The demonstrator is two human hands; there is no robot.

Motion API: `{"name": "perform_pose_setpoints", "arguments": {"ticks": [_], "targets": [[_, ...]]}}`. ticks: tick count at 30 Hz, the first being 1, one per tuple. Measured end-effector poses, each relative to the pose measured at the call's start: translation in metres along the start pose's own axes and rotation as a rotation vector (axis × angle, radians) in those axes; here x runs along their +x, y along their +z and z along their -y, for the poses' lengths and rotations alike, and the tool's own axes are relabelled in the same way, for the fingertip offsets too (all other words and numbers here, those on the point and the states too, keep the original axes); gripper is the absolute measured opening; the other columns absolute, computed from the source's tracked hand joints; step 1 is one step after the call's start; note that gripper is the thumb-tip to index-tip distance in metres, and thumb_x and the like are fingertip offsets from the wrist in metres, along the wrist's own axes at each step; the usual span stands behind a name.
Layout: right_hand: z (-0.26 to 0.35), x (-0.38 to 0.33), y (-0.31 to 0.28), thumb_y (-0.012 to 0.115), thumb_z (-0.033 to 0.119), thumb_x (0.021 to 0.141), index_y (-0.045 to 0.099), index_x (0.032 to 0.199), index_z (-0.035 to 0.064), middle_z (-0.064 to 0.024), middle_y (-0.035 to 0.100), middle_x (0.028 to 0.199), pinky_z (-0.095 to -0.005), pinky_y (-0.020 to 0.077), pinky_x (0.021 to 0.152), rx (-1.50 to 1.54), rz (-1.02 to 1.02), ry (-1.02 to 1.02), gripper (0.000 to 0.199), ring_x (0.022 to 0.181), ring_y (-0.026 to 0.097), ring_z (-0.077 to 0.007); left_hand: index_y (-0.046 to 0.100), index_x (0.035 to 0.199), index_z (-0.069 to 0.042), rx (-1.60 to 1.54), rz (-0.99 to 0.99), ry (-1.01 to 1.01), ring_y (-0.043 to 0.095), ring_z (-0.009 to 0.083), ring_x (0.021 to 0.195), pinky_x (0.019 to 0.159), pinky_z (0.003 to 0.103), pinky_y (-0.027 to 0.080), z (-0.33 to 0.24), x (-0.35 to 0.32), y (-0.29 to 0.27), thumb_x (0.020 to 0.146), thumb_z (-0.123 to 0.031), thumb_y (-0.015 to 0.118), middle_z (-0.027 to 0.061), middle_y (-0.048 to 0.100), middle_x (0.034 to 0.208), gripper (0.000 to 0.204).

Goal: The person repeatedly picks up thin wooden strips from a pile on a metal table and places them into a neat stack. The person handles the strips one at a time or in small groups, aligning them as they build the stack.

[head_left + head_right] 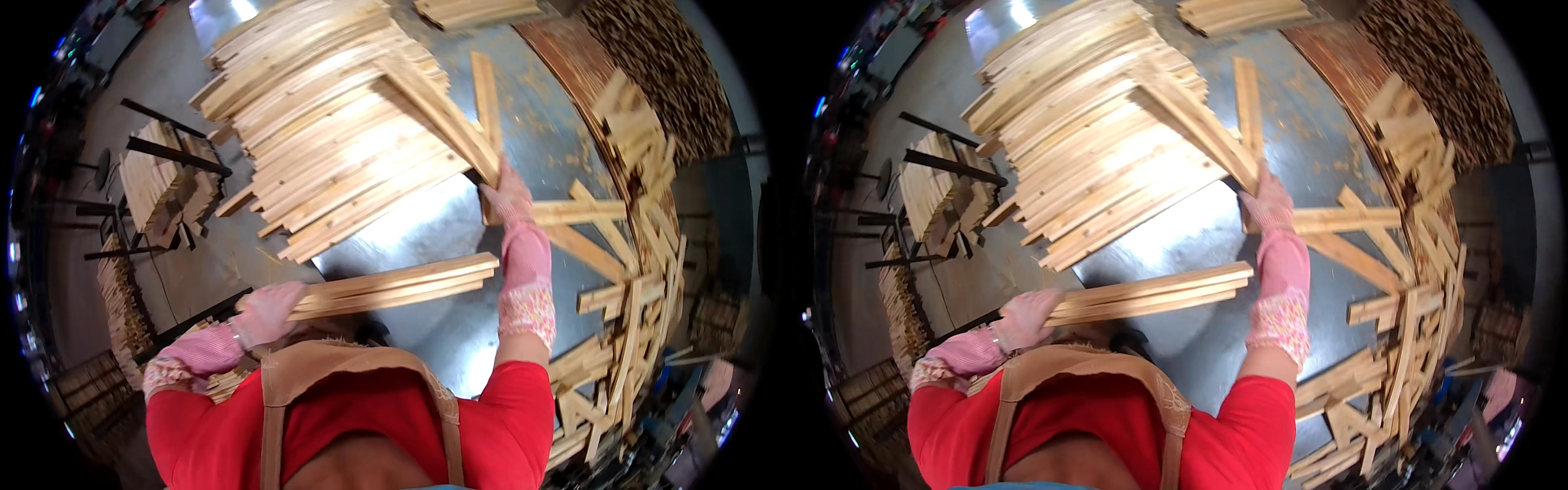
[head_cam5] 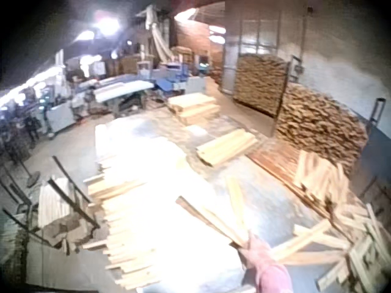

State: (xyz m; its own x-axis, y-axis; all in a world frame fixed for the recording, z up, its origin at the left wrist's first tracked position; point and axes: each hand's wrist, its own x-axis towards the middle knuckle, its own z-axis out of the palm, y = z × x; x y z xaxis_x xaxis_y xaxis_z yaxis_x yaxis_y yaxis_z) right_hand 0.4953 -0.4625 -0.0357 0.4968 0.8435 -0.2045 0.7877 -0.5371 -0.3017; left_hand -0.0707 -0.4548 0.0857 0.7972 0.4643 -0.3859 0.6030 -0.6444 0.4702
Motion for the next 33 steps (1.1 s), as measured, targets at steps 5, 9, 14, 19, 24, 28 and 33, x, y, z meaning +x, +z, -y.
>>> {"name": "perform_pose_setpoints", "arguments": {"ticks": [5,9,14,19,24,28,33], "targets": [[-0.045,-0.024,0.023,0.08,0.05,0.088,0.03,0.166,0.0054,-0.0355,0.057,0.144,-0.0526,0.0482,0.112,0.125,-0.102,0.31,0.103,0.133,0.058,-0.051,0.057,0.142,-0.006,0.081,-0.207,-0.322,0.068,0.0394,0.115,0.097,0.048,0.056,0.061,-0.016,-0.064,0.083,-0.02,0.076,0.0187,0.07,0.123,0.064],[-0.09,-0.077,0.018,0.077,0.044,0.092,0.035,0.164,0.003,-0.0344,0.053,0.151,-0.0498,0.0457,0.116,0.095,-0.08,0.547,0.094,0.137,0.056,-0.0506,0.052,0.155,-0.005,-0.004,-0.432,-0.297,0.064,0.0353,0.131,0.111,0.042,0.051,0.146,0.069,-0.136,0.087,-0.031,0.079,0.0219,0.065,0.142,0.077],[-0.093,-0.156,0.01,0.069,0.037,0.101,0.057,0.148,0.0021,-0.0279,0.073,0.123,-0.0479,0.0533,0.099,0.404,-0.144,0.458,0.06,0.117,0.07,-0.043,0.04,0.164,0.003,-0.61,-0.229,-0.098,0.062,0.028,0.134,0.114,0.037,0.048,0.243,0.162,-0.274,0.097,-0.044,0.073,0.0199,0.064,0.146,0.088],[0.022,-0.221,0.068,0.064,0.042,0.105,0.064,0.14,0.0052,-0.0197,0.077,0.101,-0.0467,0.0582,0.081,0.621,-0.101,0.574,0.051,0.092,0.075,-0.0341,0.041,0.164,0.003,-0.439,-0.276,-0.305,0.054,0.0282,0.143,0.122,0.039,0.039,0.377,0.221,-0.288,0.091,-0.051,0.076,0.0202,0.057,0.156,0.097],[0.215,-0.231,0.119,0.064,0.057,0.101,0.045,0.155,-0.0005,-0.0269,0.075,0.118,-0.0509,0.0578,0.09,0.528,0.191,0.499,0.081,0.104,0.074,-0.0436,0.047,0.163,-0.004,-0.719,-0.267,-0.293,0.049,0.0276,0.149,0.127,0.039,0.033,0.368,0.245,-0.289,0.095,-0.051,0.073,0.0171,0.053,0.162,0.087],[0.275,-0.185,0.145,0.064,0.059,0.102,0.037,0.158,-0.0046,-0.0298,0.075,0.121,-0.0491,0.055,0.096,0.644,0.121,0.36,0.089,0.113,0.071,-0.0487,0.051,0.159,-0.003,-0.58,-0.127,-0.282,0.055,0.0262,0.141,0.121,0.039,0.04,0.39,0.264,-0.296,0.095,-0.053,0.072,0.0138,0.06,0.154,0.084],[0.277,-0.178,0.162,0.06,0.067,0.102,0.025,0.162,-0.0076,-0.0315,0.074,0.123,-0.0494,0.0547,0.096,0.642,0.2,0.427,0.102,0.117,0.069,-0.0499,0.044,0.165,-0.011,-0.661,0.054,-0.185,0.056,0.0343,0.141,0.118,0.042,0.045,0.335,0.269,-0.275,0.087,-0.058,0.077,0.022,0.059,0.153,0.097]]}}
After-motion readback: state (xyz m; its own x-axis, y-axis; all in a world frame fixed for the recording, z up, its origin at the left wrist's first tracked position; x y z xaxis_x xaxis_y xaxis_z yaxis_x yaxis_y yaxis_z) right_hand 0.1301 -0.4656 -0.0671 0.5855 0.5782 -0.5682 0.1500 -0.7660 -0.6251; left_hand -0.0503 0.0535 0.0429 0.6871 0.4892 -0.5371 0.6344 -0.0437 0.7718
